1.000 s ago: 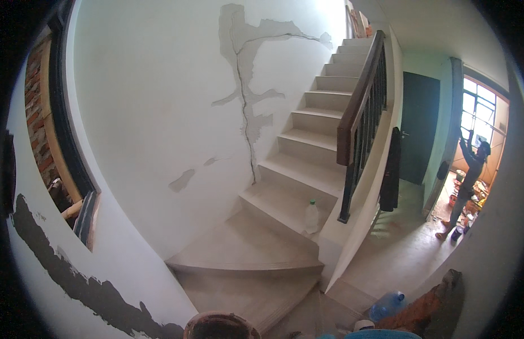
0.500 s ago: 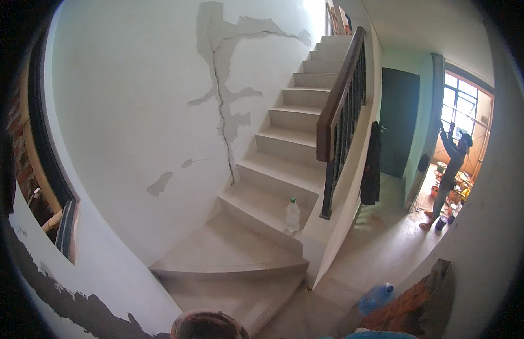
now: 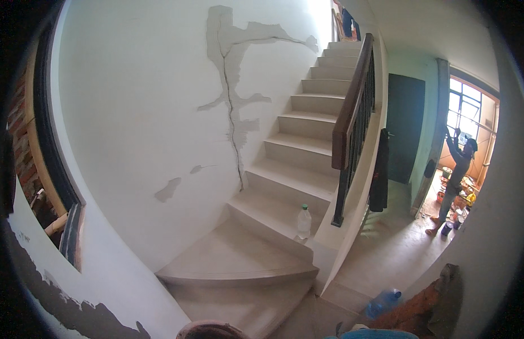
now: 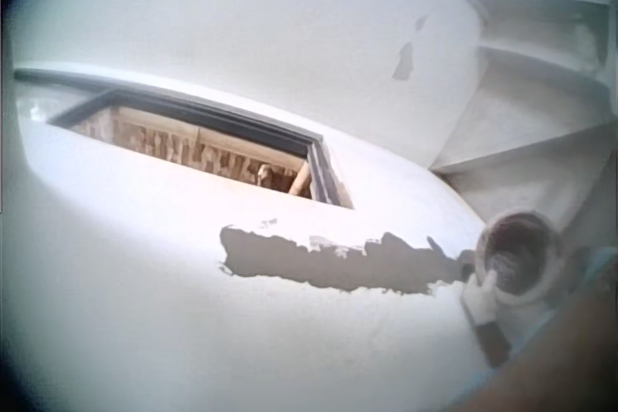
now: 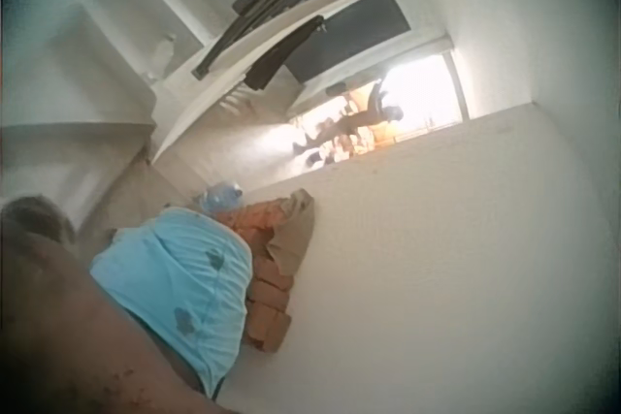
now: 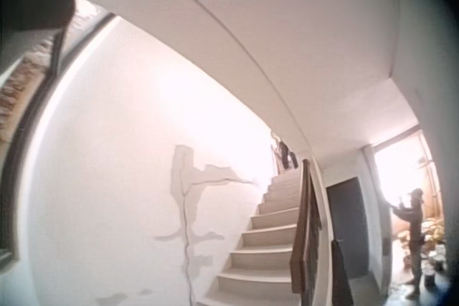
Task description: The person applies plaster to a vertical wall using a trowel and a bucket. They repeatedly scoop plaster from the bucket and spread it onto the wall surface, smoothing the material with the tool. The task involves filling a damaged or unfinished section of the wall.
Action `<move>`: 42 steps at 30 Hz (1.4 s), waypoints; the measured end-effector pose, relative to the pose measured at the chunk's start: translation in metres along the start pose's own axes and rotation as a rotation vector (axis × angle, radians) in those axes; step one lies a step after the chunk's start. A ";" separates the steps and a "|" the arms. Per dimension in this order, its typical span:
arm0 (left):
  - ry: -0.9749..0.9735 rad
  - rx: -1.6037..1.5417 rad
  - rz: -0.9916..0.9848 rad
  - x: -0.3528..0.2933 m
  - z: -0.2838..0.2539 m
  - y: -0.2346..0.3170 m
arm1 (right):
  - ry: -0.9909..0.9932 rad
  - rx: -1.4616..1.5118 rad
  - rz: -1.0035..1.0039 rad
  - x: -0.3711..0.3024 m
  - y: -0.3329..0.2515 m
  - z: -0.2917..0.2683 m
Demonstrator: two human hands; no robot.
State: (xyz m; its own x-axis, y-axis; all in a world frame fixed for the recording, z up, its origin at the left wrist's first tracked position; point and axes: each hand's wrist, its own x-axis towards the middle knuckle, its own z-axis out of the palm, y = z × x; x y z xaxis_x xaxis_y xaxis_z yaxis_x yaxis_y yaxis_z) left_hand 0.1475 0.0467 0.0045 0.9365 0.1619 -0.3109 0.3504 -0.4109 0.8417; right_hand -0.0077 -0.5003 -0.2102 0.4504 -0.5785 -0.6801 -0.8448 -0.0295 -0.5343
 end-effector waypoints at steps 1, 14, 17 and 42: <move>0.005 -0.021 0.015 0.000 -0.001 -0.002 | -0.004 0.002 0.000 0.000 -0.002 0.002; -0.172 0.121 -0.041 0.027 -0.013 -0.044 | -0.008 0.032 -0.002 0.001 -0.013 0.020; -0.228 0.123 -0.043 0.038 -0.014 -0.056 | -0.009 0.040 -0.002 0.000 -0.013 0.023; 0.169 -0.199 0.050 -0.031 0.008 0.040 | -0.012 0.428 -0.042 -0.004 0.020 0.036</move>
State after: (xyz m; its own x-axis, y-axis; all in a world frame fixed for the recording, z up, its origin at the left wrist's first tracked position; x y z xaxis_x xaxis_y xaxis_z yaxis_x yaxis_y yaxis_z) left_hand 0.1328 0.0183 0.0440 0.9322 0.2999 -0.2027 0.2796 -0.2405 0.9295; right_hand -0.0164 -0.4690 -0.2365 0.4871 -0.5744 -0.6579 -0.6306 0.2899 -0.7199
